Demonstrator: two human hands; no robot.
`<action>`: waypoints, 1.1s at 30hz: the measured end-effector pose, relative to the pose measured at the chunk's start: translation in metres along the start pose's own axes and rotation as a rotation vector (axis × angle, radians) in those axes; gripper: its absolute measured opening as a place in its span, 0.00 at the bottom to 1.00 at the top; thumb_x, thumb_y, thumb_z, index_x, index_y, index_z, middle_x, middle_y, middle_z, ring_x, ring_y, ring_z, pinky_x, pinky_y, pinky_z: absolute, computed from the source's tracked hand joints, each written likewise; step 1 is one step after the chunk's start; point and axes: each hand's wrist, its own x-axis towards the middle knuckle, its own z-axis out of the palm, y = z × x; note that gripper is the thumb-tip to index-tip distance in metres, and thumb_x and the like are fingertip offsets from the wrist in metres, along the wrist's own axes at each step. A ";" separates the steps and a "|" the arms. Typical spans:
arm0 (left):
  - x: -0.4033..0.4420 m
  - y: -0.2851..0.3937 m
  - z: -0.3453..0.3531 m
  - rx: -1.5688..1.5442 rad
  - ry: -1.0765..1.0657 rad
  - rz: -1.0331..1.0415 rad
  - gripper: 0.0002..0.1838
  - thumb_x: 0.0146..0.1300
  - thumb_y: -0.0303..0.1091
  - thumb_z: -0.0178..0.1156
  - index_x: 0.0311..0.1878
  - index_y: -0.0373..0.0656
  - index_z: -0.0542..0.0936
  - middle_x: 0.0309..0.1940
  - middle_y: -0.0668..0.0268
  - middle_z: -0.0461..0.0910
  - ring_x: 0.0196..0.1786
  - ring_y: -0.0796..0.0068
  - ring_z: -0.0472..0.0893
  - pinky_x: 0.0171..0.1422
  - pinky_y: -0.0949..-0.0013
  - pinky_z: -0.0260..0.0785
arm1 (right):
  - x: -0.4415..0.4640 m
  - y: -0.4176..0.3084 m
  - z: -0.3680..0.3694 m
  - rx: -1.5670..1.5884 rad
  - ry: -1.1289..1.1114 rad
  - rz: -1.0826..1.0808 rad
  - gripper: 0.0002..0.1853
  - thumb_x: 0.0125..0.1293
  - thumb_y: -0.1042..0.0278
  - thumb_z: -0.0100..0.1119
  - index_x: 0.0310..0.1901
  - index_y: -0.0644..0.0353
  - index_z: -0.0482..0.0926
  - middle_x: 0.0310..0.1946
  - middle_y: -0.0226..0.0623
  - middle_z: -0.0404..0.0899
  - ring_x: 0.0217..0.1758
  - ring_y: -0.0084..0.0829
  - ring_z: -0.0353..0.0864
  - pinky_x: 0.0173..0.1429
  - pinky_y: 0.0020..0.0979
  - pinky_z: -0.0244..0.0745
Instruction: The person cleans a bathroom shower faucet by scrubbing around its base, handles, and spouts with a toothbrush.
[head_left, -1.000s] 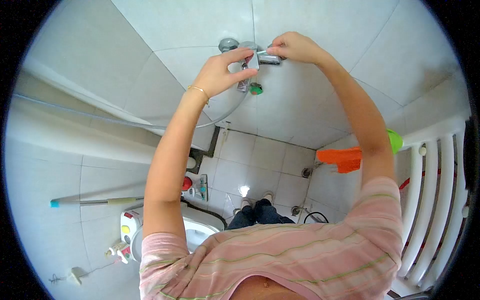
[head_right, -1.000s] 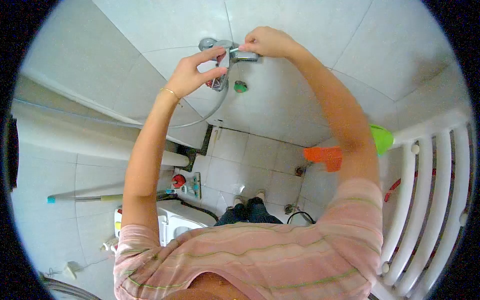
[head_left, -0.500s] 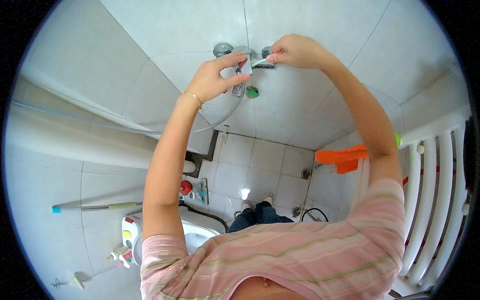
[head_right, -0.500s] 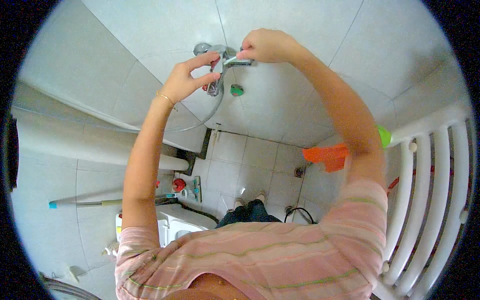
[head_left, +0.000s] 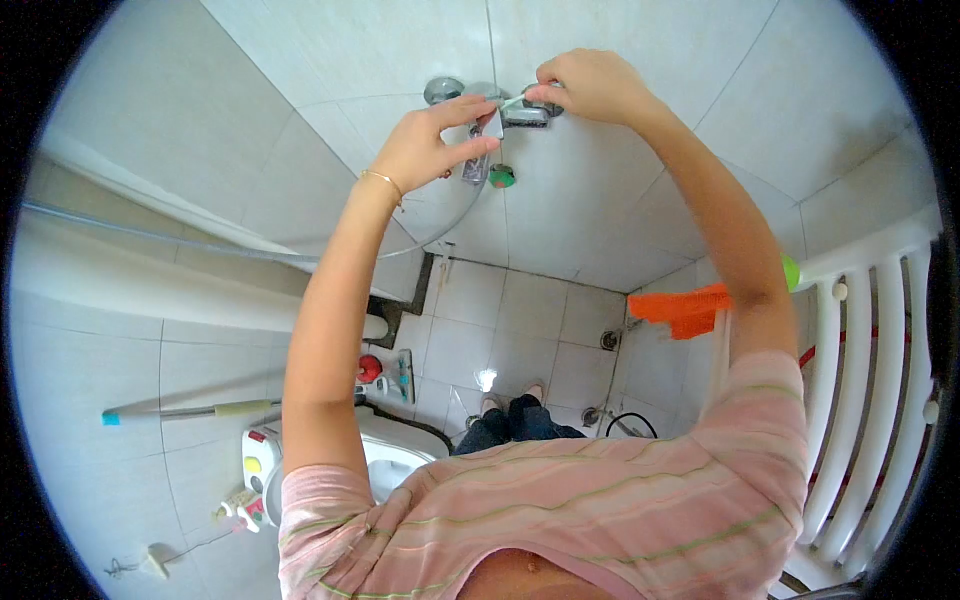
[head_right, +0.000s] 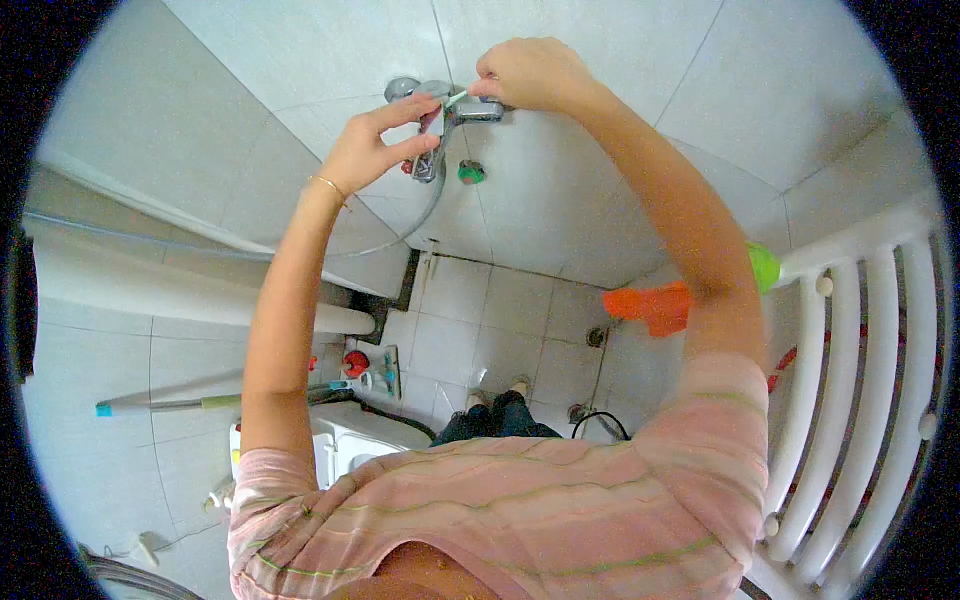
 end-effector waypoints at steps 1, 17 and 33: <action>0.000 0.003 -0.002 0.011 -0.011 -0.016 0.25 0.52 0.43 0.66 0.53 0.45 0.77 0.55 0.61 0.75 0.59 0.67 0.72 0.62 0.68 0.62 | 0.003 -0.001 0.000 -0.032 0.010 0.019 0.19 0.60 0.47 0.52 0.27 0.55 0.78 0.22 0.38 0.77 0.28 0.41 0.75 0.32 0.40 0.67; 0.000 -0.005 0.002 0.053 0.008 0.038 0.25 0.53 0.51 0.62 0.53 0.52 0.77 0.59 0.65 0.71 0.31 0.71 0.81 0.27 0.74 0.73 | -0.028 0.003 0.023 0.208 0.051 -0.004 0.18 0.61 0.49 0.54 0.31 0.57 0.80 0.19 0.36 0.74 0.22 0.33 0.69 0.28 0.34 0.63; -0.001 -0.006 0.002 0.115 0.033 0.080 0.23 0.55 0.44 0.64 0.54 0.50 0.77 0.57 0.61 0.73 0.61 0.64 0.71 0.63 0.67 0.62 | -0.025 0.004 0.055 0.532 0.034 0.050 0.19 0.62 0.51 0.56 0.26 0.62 0.75 0.16 0.26 0.63 0.22 0.19 0.59 0.26 0.27 0.56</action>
